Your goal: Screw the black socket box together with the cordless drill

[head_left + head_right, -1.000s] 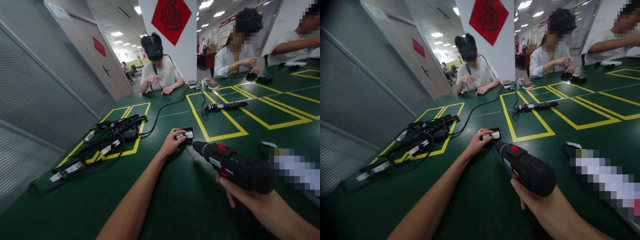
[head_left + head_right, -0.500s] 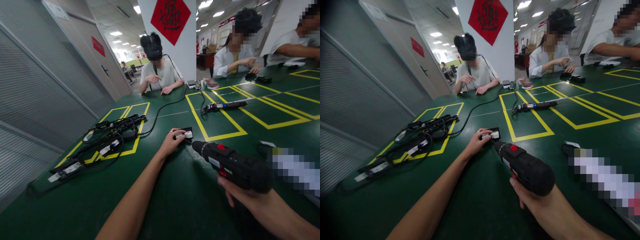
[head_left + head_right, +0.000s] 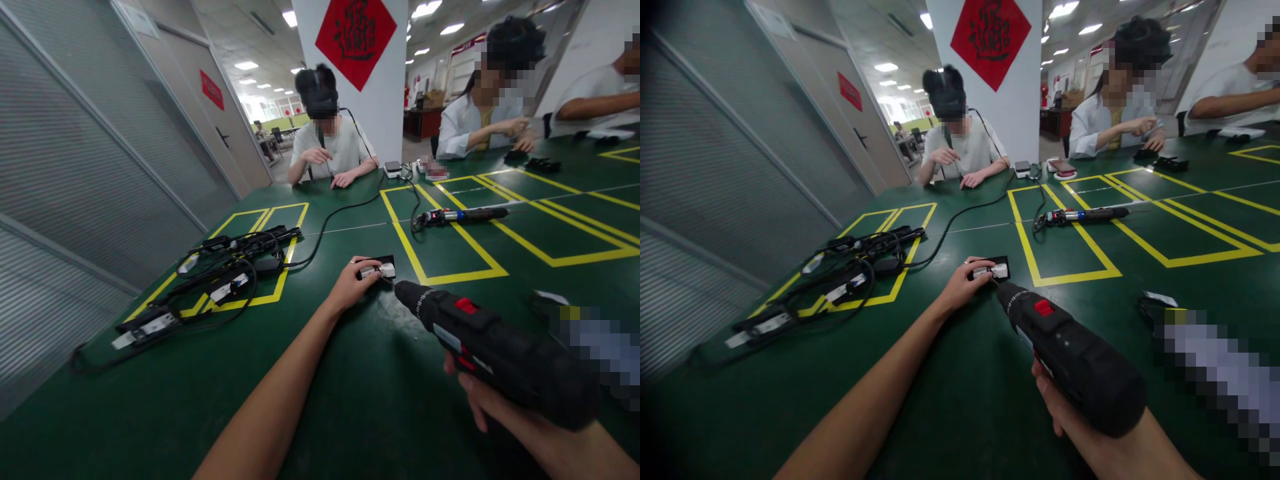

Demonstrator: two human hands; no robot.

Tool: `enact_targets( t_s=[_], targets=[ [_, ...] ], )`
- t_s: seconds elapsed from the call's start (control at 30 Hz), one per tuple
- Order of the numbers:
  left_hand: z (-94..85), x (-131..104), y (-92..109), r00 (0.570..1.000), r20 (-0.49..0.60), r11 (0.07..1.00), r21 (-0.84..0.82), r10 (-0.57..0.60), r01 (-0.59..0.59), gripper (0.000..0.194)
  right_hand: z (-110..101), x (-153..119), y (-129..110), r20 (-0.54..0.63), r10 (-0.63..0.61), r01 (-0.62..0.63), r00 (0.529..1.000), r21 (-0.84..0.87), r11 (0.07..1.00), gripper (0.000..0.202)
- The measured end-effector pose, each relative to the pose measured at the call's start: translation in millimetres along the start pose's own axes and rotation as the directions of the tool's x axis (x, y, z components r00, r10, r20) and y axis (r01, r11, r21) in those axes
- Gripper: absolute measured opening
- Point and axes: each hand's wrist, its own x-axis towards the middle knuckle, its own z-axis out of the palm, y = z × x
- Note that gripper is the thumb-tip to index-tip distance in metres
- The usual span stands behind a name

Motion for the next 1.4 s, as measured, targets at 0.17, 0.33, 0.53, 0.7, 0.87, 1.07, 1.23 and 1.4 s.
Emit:
enact_targets(
  t_s=[0.17, 0.33, 0.53, 0.7, 0.87, 1.07, 1.23, 1.4],
  targets=[
    [0.0, -1, 2, 1.000, 0.000, 1.000, -0.002, 0.003, -0.003, 0.032, -8, 1, 1, 0.017, -0.048, 0.048, 0.999, -0.026, 0.999, 0.020],
    [-0.6, -2, 4, 1.000, 0.007, 1.000, -0.003, -0.005, 0.005, 0.032, -12, 5, 9, 0.046, -0.044, 0.043, 0.998, 0.028, 0.999, 0.026],
    [0.1, -2, 3, 1.000, 0.004, 1.000, 0.002, -0.011, 0.011, 0.032, -10, 8, 7, 0.076, -0.011, 0.006, 0.997, 0.064, 0.998, 0.024],
    [0.3, -2, 4, 1.000, 0.020, 1.000, 0.003, -0.006, 0.006, 0.031, -7, 7, 4, 0.038, 0.024, -0.029, 0.999, 0.134, 0.991, 0.020],
    [-0.1, -2, 5, 1.000, 0.022, 1.000, 0.006, 0.001, -0.001, 0.030, -11, 7, 5, 0.123, 0.005, -0.019, 0.992, 0.120, 0.993, 0.030],
    [0.3, -2, 5, 1.000, 0.020, 1.000, 0.010, 0.008, -0.009, 0.030, -10, 8, 8, 0.103, 0.019, -0.024, 0.995, 0.043, 0.999, 0.035],
    [1.3, -2, 2, 1.000, 0.016, 1.000, 0.022, 0.008, -0.009, 0.030, -5, 7, 7, -0.007, 0.031, -0.032, 0.999, -0.011, 0.999, 0.037],
    [1.2, -1, 3, 1.000, 0.010, 0.999, 0.032, 0.008, -0.009, 0.030, -3, 7, 6, -0.008, 0.017, -0.017, 1.000, -0.017, 1.000, 0.042]
  ],
)
